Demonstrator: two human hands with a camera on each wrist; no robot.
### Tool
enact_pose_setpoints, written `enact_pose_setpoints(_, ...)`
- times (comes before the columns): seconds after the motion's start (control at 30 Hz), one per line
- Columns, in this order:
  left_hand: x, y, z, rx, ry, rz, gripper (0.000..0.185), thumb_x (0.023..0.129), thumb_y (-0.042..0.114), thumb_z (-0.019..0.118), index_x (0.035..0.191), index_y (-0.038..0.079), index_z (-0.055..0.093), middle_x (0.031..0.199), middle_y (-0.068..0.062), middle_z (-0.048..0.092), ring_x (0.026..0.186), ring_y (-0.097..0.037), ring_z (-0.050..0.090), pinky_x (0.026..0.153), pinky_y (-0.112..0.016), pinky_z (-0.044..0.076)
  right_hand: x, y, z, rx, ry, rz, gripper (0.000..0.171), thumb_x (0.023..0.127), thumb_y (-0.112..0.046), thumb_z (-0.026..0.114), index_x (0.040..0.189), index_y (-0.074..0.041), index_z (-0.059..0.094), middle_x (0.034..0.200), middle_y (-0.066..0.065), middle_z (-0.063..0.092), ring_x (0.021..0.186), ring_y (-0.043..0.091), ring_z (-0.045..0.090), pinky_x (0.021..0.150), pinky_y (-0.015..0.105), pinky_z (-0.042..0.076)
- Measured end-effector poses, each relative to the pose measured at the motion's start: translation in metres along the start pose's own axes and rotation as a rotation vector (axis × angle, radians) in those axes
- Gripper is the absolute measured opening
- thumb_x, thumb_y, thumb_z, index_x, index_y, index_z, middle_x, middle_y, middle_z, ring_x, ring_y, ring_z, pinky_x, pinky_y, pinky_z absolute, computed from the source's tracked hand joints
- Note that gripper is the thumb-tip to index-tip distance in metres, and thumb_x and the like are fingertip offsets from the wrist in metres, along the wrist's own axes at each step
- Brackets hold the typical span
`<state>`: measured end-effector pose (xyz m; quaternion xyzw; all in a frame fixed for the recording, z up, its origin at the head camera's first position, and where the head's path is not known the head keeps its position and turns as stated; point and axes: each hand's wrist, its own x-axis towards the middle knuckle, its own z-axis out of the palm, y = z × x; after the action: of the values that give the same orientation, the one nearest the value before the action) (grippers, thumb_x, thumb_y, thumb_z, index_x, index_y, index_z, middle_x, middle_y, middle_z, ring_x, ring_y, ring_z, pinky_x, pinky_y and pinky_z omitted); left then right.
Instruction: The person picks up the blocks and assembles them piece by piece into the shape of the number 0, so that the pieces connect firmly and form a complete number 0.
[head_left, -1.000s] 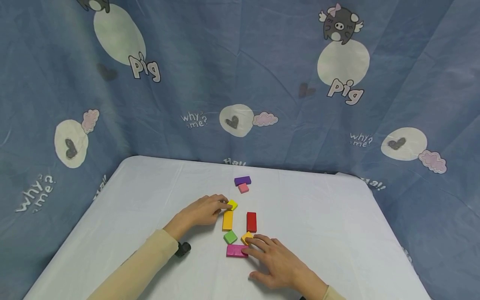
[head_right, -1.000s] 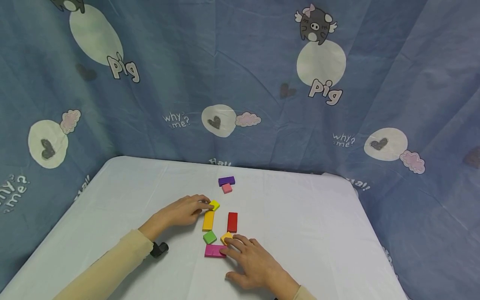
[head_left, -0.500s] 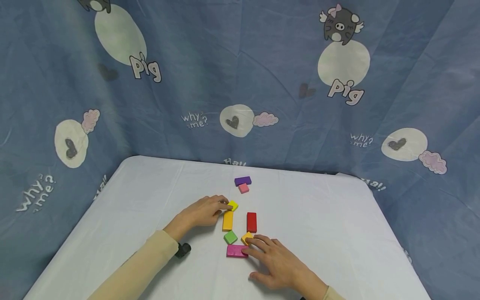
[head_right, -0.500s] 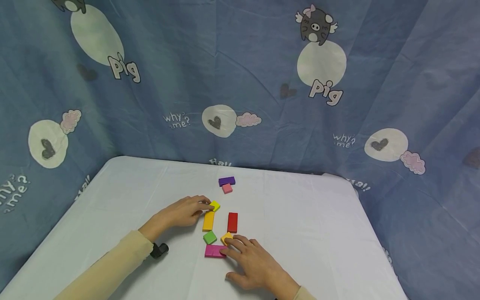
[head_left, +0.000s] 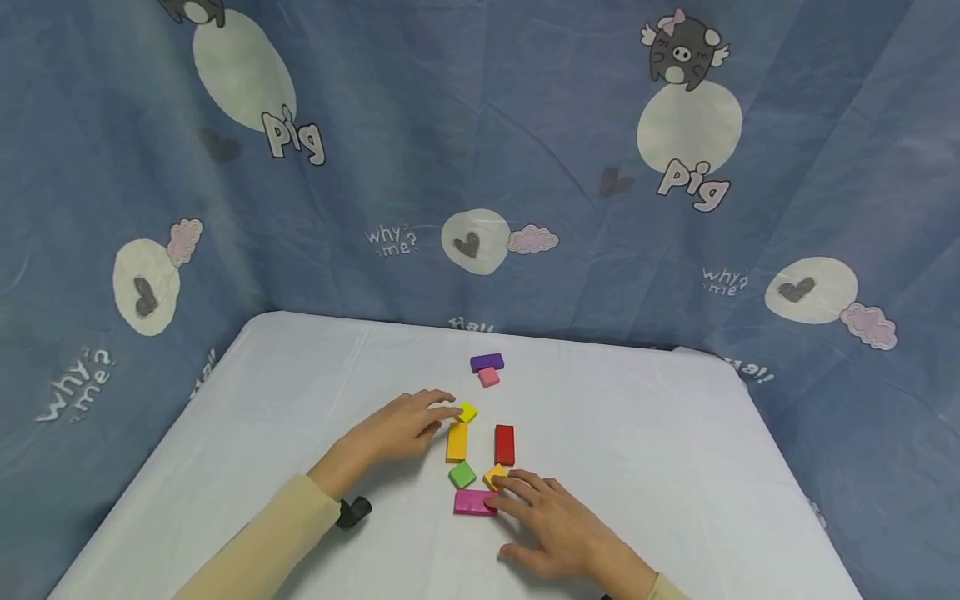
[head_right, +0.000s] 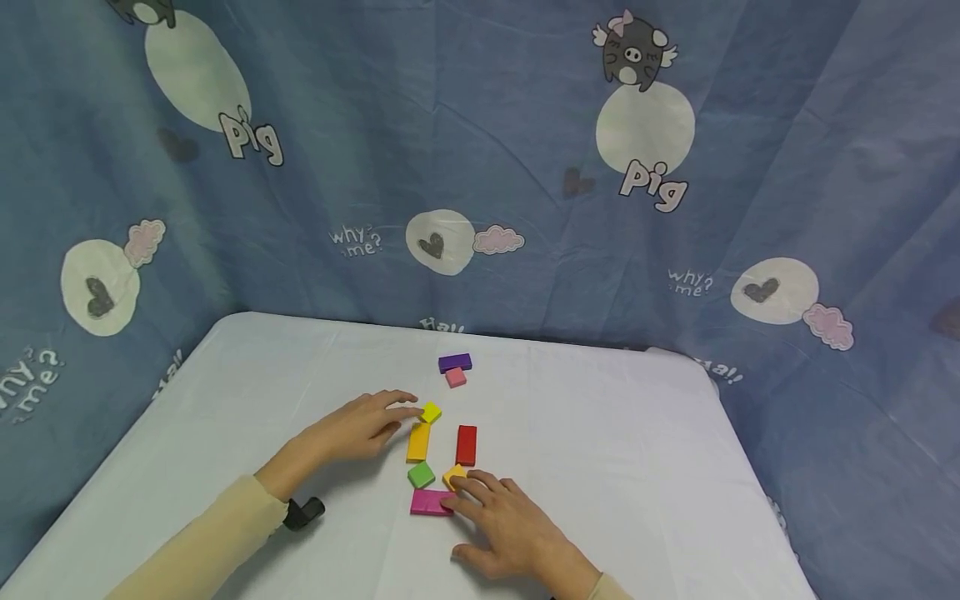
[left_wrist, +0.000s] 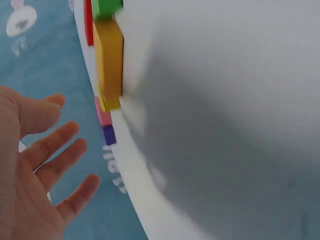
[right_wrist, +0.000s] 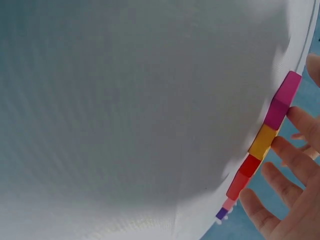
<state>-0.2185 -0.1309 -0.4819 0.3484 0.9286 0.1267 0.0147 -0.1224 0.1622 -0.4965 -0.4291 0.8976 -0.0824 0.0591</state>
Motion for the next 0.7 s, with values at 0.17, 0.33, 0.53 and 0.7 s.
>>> enact_pose_setpoints(0.17, -0.023, 0.014, -0.002, 0.014, -0.016, 0.058, 0.037, 0.098, 0.026, 0.058, 0.134, 0.022, 0.061, 0.142, -0.004, 0.051, 0.129, -0.023, 0.047, 0.102, -0.049, 0.041, 0.002, 0.001, -0.003, -0.003, 0.038, -0.004, 0.063, 0.093, -0.060, 0.051, 0.148, -0.032, 0.042, 0.152, -0.003, 0.038, 0.139, 0.023, 0.033, 0.101, 0.053, 0.042)
enact_pose_setpoints(0.33, -0.041, 0.025, 0.005, 0.030, -0.057, 0.093, 0.043, 0.099, 0.042, 0.053, 0.139, 0.028, 0.057, 0.145, -0.003, 0.048, 0.131, -0.021, 0.044, 0.101, -0.048, 0.042, 0.006, 0.011, -0.013, 0.034, 0.122, 0.070, 0.056, 0.095, -0.054, 0.053, 0.145, -0.029, 0.048, 0.151, -0.001, 0.040, 0.138, 0.023, 0.035, 0.101, 0.054, 0.041)
enact_pose_setpoints(0.53, -0.054, 0.037, 0.019, -0.031, -0.086, 0.143, 0.050, 0.097, 0.057, 0.047, 0.141, 0.035, 0.053, 0.148, -0.004, 0.043, 0.134, -0.024, 0.039, 0.100, -0.050, 0.042, 0.016, 0.041, -0.019, 0.062, 0.287, 0.224, 0.040, 0.097, -0.034, 0.060, 0.135, -0.022, 0.059, 0.130, 0.000, 0.058, 0.121, 0.018, 0.051, 0.095, 0.045, 0.048)
enact_pose_setpoints(0.7, -0.057, 0.042, 0.027, -0.029, -0.060, 0.153, 0.053, 0.095, 0.061, 0.046, 0.141, 0.035, 0.054, 0.148, -0.004, 0.042, 0.135, -0.024, 0.039, 0.100, -0.049, 0.042, 0.031, 0.066, -0.020, 0.072, 0.334, 0.245, 0.035, 0.097, -0.020, 0.061, 0.131, -0.016, 0.062, 0.122, 0.003, 0.061, 0.114, 0.021, 0.055, 0.092, 0.043, 0.050)
